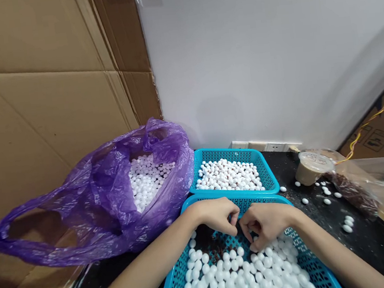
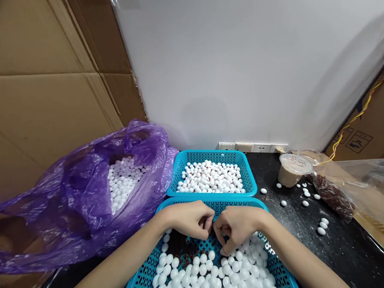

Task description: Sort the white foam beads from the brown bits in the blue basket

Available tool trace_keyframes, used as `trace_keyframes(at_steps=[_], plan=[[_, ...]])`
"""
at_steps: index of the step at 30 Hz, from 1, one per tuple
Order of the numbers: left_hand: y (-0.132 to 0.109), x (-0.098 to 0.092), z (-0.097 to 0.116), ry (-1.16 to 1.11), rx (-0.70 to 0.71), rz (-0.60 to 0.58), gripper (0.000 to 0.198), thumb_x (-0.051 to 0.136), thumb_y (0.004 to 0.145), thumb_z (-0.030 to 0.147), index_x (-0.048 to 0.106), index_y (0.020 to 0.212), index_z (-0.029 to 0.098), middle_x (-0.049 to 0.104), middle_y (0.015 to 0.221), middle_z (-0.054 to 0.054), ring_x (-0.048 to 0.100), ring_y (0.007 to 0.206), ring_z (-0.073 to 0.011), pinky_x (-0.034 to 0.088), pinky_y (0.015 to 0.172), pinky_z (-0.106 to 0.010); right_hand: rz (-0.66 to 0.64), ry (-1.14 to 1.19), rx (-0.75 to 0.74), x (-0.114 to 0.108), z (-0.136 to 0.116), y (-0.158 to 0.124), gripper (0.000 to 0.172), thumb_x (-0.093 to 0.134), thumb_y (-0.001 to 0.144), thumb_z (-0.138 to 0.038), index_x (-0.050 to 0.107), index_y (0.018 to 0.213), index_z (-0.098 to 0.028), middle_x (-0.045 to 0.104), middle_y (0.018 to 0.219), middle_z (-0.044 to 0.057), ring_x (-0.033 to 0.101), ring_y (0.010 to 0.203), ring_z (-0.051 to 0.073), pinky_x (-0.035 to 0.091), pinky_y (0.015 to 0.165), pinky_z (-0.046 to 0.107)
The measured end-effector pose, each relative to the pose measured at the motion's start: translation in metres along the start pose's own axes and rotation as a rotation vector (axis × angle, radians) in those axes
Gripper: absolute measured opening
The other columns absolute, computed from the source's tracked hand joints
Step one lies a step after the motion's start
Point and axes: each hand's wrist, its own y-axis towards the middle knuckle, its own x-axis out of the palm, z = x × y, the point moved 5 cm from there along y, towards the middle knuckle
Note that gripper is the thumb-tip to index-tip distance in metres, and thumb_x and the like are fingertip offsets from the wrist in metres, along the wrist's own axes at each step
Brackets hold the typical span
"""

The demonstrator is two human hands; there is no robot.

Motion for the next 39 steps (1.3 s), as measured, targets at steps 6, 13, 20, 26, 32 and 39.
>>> trace_keyframes(at_steps=[6, 13, 20, 26, 32, 39], plan=[[0.002, -0.002, 0.002, 0.007, 0.029, 0.021, 0.007, 0.058, 0.062, 0.021, 0.053, 0.065, 0.018, 0.058, 0.063, 0.004, 0.053, 0.055, -0.0106, 0.034, 0.043, -0.017, 0.018, 0.029, -0.025, -0.002, 0.005, 0.002, 0.030, 0.073, 0.063, -0.030, 0.066, 0.088, -0.016, 0.049, 0.053, -0.008, 0.043, 0.045, 0.006, 0.028, 0.044, 0.017], [0.001, -0.004, 0.005, 0.009, 0.059, -0.009, 0.021, 0.065, 0.062, 0.025, 0.061, 0.081, 0.017, 0.064, 0.072, 0.001, 0.057, 0.060, -0.0133, 0.038, 0.046, -0.019, 0.031, 0.101, -0.150, -0.003, -0.005, -0.001, 0.032, 0.067, 0.074, -0.036, 0.067, 0.103, -0.022, 0.047, 0.054, -0.007, 0.044, 0.047, 0.007, 0.031, 0.047, 0.017], [0.004, 0.001, 0.002, -0.040, 0.101, -0.025, 0.015, 0.063, 0.066, 0.018, 0.067, 0.080, 0.017, 0.066, 0.069, 0.002, 0.058, 0.060, -0.0119, 0.040, 0.051, -0.018, 0.030, 0.093, -0.162, 0.000, -0.008, 0.001, 0.028, 0.066, 0.075, -0.039, 0.069, 0.097, -0.020, 0.049, 0.055, -0.006, 0.045, 0.049, 0.007, 0.030, 0.047, 0.017], [0.006, -0.001, 0.002, -0.071, 0.147, 0.037, 0.014, 0.061, 0.065, 0.012, 0.064, 0.079, 0.015, 0.064, 0.068, 0.001, 0.060, 0.063, -0.0123, 0.041, 0.052, -0.018, 0.012, 0.039, -0.128, 0.004, -0.011, 0.002, 0.028, 0.066, 0.074, -0.041, 0.070, 0.093, -0.021, 0.054, 0.059, -0.004, 0.049, 0.052, 0.008, 0.030, 0.048, 0.017], [0.008, 0.001, -0.002, -0.110, 0.126, 0.025, 0.013, 0.061, 0.065, 0.010, 0.062, 0.076, 0.016, 0.063, 0.067, 0.002, 0.060, 0.063, -0.0119, 0.041, 0.053, -0.017, -0.016, 0.045, -0.143, 0.008, -0.012, 0.004, 0.022, 0.066, 0.074, -0.033, 0.070, 0.092, -0.019, 0.056, 0.060, -0.004, 0.051, 0.055, 0.008, 0.032, 0.049, 0.017], [0.004, -0.006, 0.007, -0.096, 0.194, 0.138, 0.008, 0.065, 0.070, 0.018, 0.065, 0.077, 0.016, 0.065, 0.070, 0.002, 0.058, 0.062, -0.0112, 0.039, 0.053, -0.018, 0.391, 0.543, -0.340, -0.022, -0.018, -0.009, 0.015, 0.070, 0.070, -0.027, 0.064, 0.079, -0.016, 0.051, 0.057, -0.005, 0.044, 0.049, 0.007, 0.036, 0.049, 0.019]])
